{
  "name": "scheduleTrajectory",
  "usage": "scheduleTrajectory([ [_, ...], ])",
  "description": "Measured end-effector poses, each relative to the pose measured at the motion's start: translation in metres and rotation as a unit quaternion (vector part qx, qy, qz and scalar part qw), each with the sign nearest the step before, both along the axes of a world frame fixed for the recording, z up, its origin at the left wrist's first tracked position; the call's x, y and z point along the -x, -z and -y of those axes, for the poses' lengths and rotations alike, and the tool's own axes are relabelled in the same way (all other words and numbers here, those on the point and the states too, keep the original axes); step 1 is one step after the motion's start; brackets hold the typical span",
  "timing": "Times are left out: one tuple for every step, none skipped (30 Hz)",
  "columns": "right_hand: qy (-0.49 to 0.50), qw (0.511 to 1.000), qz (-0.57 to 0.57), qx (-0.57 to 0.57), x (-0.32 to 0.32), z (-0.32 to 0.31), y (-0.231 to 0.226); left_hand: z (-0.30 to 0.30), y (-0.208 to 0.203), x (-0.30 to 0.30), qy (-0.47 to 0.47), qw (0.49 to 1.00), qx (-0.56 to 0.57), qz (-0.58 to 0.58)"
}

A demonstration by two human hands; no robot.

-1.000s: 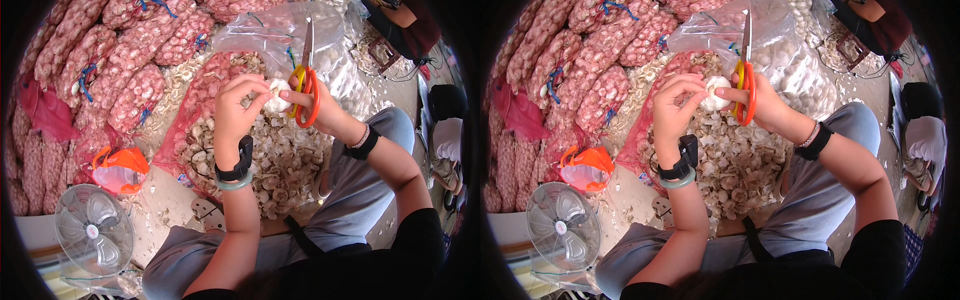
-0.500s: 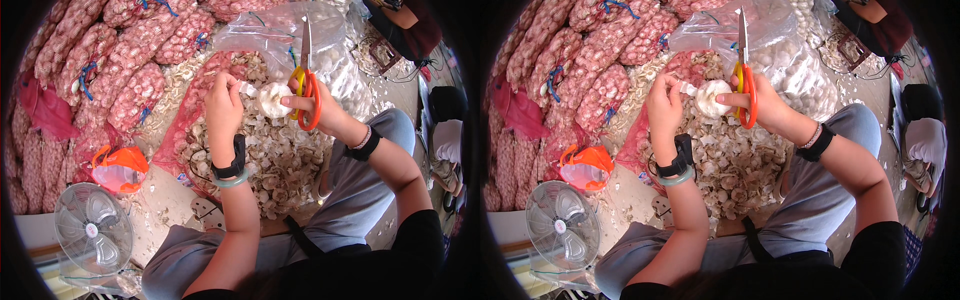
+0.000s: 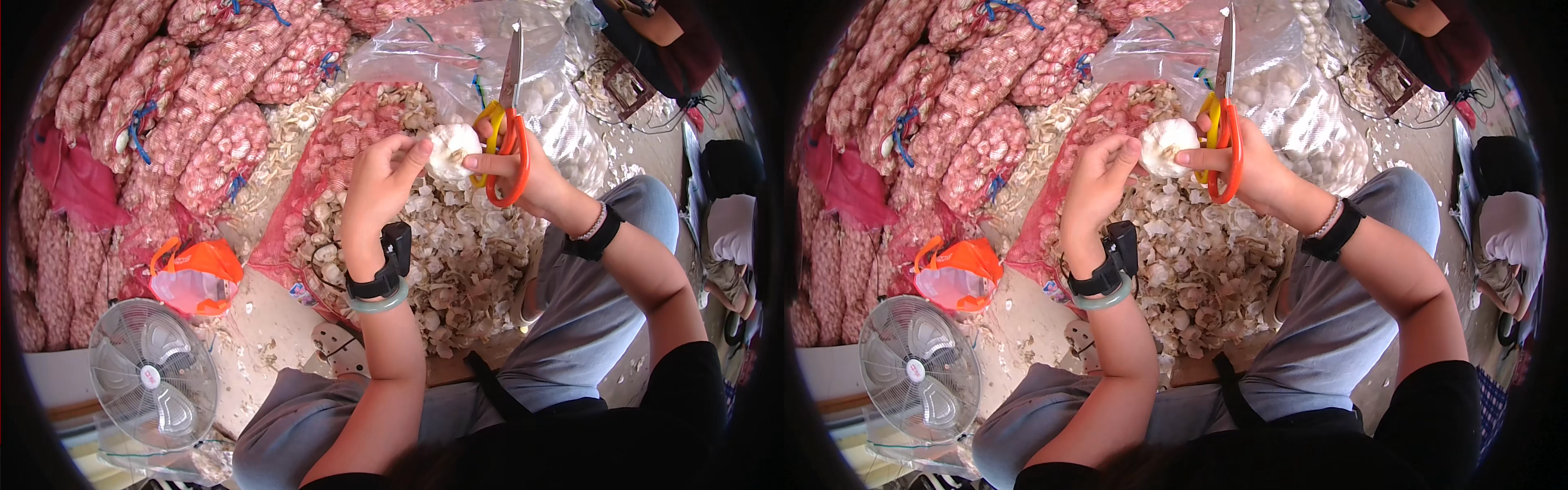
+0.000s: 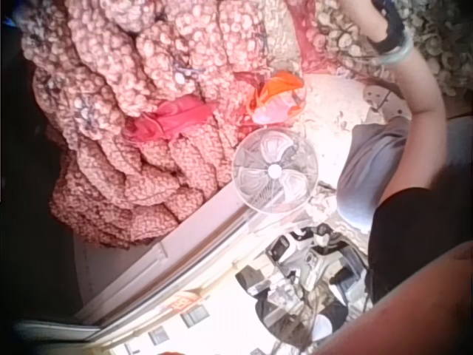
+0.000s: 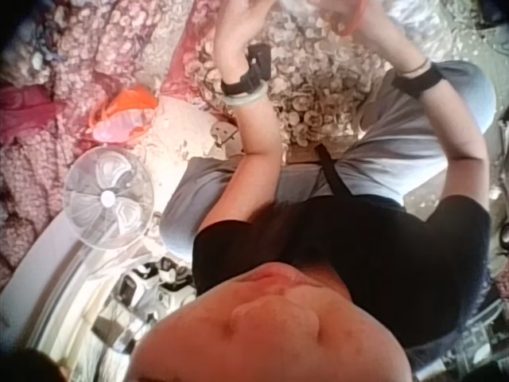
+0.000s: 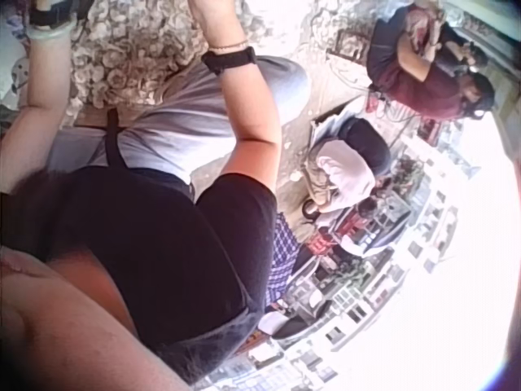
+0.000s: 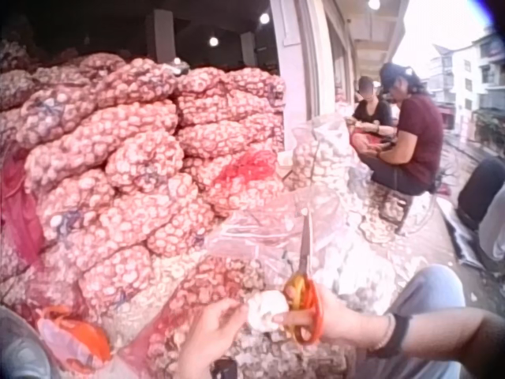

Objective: The person picks up garlic bulbs one at a time and uses shears to trim the roots and stems before placing them into a plastic bag.

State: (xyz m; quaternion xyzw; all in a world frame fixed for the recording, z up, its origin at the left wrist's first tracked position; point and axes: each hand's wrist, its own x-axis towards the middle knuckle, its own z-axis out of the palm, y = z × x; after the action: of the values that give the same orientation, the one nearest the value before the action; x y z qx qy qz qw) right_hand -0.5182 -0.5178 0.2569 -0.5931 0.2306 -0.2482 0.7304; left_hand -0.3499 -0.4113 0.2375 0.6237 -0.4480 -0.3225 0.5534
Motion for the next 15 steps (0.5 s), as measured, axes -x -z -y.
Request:
scheduleTrajectory([
  [-0.005,1.0,0.0,0.0,0.001,0.001,0.0,0.001,-0.001,0.003,-0.001,1.0,0.0,0.0],
  [-0.009,1.0,0.0,0.0,0.002,0.002,0.001,0.002,-0.003,0.006,0.04,0.998,-0.019,-0.04],
  [-0.01,1.0,0.0,0.0,0.001,0.001,0.0,0.002,-0.004,0.009,0.08,0.993,-0.038,-0.08],
  [-0.009,1.0,0.019,-0.021,0.0,-0.002,-0.002,0.003,-0.001,0.009,0.075,0.991,-0.014,-0.111],
  [-0.007,0.998,0.038,-0.043,-0.001,-0.003,-0.003,0.003,0.003,0.007,0.074,0.991,-0.014,-0.111],
  [-0.006,0.998,0.038,-0.042,0.0,-0.001,-0.002,0.004,0.006,0.004,0.098,0.984,0.002,-0.147],
  [-0.016,0.998,0.043,-0.049,0.002,0.001,0.001,0.004,0.009,0.002,0.122,0.975,0.017,-0.183],
  [-0.025,0.997,0.047,-0.055,0.003,0.002,0.003,0.004,0.011,0.001,0.123,0.975,0.018,-0.183],
  [-0.024,0.997,0.048,-0.055,0.004,0.002,0.003,0.003,0.011,0.001,0.136,0.972,0.03,-0.191],
  [-0.03,0.996,0.061,-0.063,0.004,0.002,0.003,0.002,0.011,0.001,0.149,0.968,0.042,-0.199],
  [-0.035,0.994,0.075,-0.072,0.005,0.002,0.003,0.001,0.01,0.002,0.15,0.968,0.042,-0.199],
  [-0.034,0.994,0.075,-0.072,0.005,0.002,0.003,0.0,0.007,0.004,0.147,0.965,0.033,-0.213],
  [-0.041,0.993,0.078,-0.078,0.006,0.002,0.003,-0.001,0.004,0.006,0.144,0.963,0.024,-0.227],
  [-0.047,0.992,0.081,-0.083,0.006,0.003,0.003,-0.001,0.001,0.008,0.145,0.963,0.023,-0.228],
  [-0.046,0.992,0.081,-0.083,0.006,0.002,0.003,-0.001,-0.004,0.01,0.129,0.965,0.005,-0.229],
])
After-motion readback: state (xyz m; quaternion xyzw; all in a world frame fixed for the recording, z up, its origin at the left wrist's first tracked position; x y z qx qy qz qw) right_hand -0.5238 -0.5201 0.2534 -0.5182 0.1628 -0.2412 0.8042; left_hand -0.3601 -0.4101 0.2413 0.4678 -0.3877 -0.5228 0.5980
